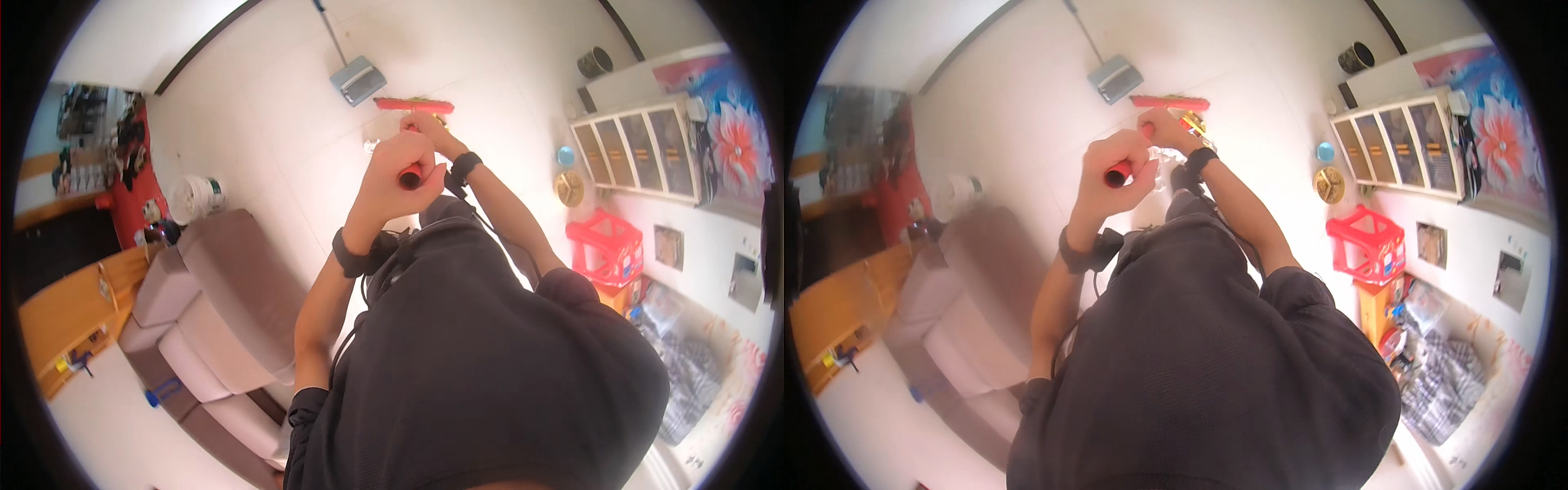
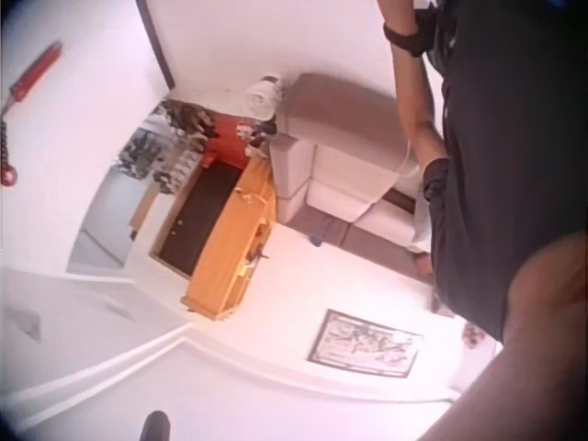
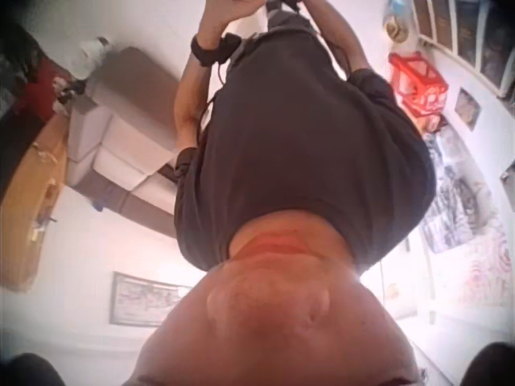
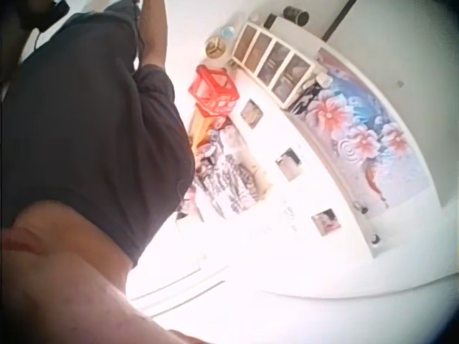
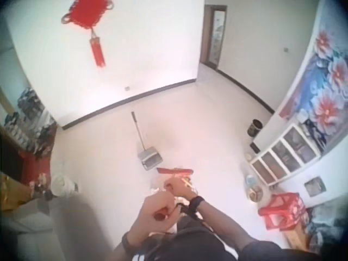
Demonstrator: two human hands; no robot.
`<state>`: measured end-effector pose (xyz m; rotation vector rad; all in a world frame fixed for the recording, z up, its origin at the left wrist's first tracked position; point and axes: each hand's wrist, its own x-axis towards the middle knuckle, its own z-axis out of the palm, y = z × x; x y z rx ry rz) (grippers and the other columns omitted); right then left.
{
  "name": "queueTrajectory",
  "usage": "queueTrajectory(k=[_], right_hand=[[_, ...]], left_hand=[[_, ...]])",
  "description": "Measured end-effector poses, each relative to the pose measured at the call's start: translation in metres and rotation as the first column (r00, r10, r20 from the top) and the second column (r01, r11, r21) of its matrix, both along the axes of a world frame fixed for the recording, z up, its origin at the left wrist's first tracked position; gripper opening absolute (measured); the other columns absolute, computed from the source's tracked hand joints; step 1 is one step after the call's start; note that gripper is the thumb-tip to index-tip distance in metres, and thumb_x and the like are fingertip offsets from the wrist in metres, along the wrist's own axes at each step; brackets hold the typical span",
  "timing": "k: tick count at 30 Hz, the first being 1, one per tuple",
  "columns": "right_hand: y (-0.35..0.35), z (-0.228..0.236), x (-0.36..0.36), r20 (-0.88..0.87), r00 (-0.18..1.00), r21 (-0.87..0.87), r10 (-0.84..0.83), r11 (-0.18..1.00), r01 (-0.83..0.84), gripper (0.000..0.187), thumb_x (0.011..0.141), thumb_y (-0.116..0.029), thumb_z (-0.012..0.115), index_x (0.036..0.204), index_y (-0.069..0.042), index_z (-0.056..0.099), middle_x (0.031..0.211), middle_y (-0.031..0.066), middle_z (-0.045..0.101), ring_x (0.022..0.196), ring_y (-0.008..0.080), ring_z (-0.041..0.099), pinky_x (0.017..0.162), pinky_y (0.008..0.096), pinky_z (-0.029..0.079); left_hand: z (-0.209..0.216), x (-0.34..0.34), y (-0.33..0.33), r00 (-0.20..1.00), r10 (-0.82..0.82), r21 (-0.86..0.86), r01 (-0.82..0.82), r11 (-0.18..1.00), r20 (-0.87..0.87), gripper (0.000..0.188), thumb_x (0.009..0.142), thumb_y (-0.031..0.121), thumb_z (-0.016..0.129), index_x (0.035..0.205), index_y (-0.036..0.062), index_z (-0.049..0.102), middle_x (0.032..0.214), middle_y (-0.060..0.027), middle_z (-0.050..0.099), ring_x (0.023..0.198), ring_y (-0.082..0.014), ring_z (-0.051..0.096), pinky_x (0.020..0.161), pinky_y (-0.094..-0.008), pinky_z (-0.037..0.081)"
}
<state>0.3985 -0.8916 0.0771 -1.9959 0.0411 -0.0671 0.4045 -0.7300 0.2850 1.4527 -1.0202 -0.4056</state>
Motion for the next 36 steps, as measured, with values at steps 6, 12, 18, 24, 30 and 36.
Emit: queueTrajectory(k=[6,12,18,24,30,36], right_hand=[[-0.145,-0.124,-0.039,0.034,0.971,-0.021,-0.237,0.971,0.238,0.012,0.066,-0.007,0.067,0.076,-0.005,0.059,0.074,0.0128,0.060,0.072,0.0275,0.058,0.065,0.0371,0.045],[-0.221,-0.158,-0.030,0.076,0.932,0.029,-0.355,0.935,0.354,0.014,0.063,-0.005,0.063,0.064,-0.006,0.049,0.070,0.0117,0.050,0.070,0.0289,0.050,0.067,0.0379,0.041],[-0.192,-0.153,-0.013,0.021,0.902,0.062,-0.431,0.901,0.429,0.014,0.062,-0.004,0.063,0.064,-0.005,0.049,0.062,0.0133,0.049,0.066,0.0300,0.048,0.067,0.0386,0.040],[-0.047,-0.132,0.045,0.039,0.888,0.060,-0.459,0.888,0.457,0.014,0.064,-0.006,0.063,0.064,-0.005,0.049,0.064,0.0127,0.050,0.063,0.0301,0.048,0.064,0.0392,0.040],[0.111,-0.127,0.083,0.103,0.803,0.091,-0.587,0.810,0.580,0.014,0.064,-0.007,0.067,0.067,-0.007,0.053,0.069,0.0092,0.055,0.065,0.0250,0.051,0.061,0.0349,0.041],[0.143,-0.125,0.002,-0.063,0.825,0.083,-0.562,0.821,0.565,0.010,0.069,-0.005,0.067,0.071,-0.003,0.057,0.070,0.0115,0.060,0.067,0.0243,0.059,0.061,0.0370,0.045]], left_hand=[[-0.087,0.006,-0.150,0.972,-0.235,0.118,0.232,0.966,0.015,0.023,0.068,-0.007,0.062,0.063,0.0035,0.042,0.060,-0.0047,0.042,0.051,-0.0147,0.040,0.049,-0.0266,0.030],[-0.126,0.033,-0.246,0.920,-0.386,0.172,0.392,0.904,-0.070,0.024,0.066,-0.007,0.059,0.062,0.0039,0.038,0.059,-0.0089,0.041,0.055,-0.0259,0.043,0.052,-0.0333,0.033],[-0.122,0.070,-0.235,0.858,-0.505,0.176,0.514,0.839,-0.098,0.024,0.065,-0.005,0.059,0.061,0.0040,0.038,0.058,-0.0091,0.040,0.054,-0.0276,0.042,0.051,-0.0347,0.033],[-0.105,0.143,-0.099,0.773,-0.631,0.182,0.631,0.754,-0.064,0.023,0.064,-0.002,0.062,0.062,0.0042,0.040,0.059,-0.0087,0.043,0.054,-0.0293,0.045,0.051,-0.0358,0.034],[-0.105,0.190,0.047,0.745,-0.666,0.172,0.661,0.730,-0.037,0.022,0.065,0.001,0.062,0.061,0.0043,0.041,0.056,-0.0107,0.044,0.049,-0.0299,0.044,0.048,-0.0362,0.032],[-0.092,0.117,0.071,0.695,-0.716,0.169,0.714,0.680,-0.057,0.022,0.068,-0.004,0.059,0.061,0.0021,0.039,0.052,-0.0081,0.038,0.045,-0.0201,0.036,0.047,-0.0304,0.028]])
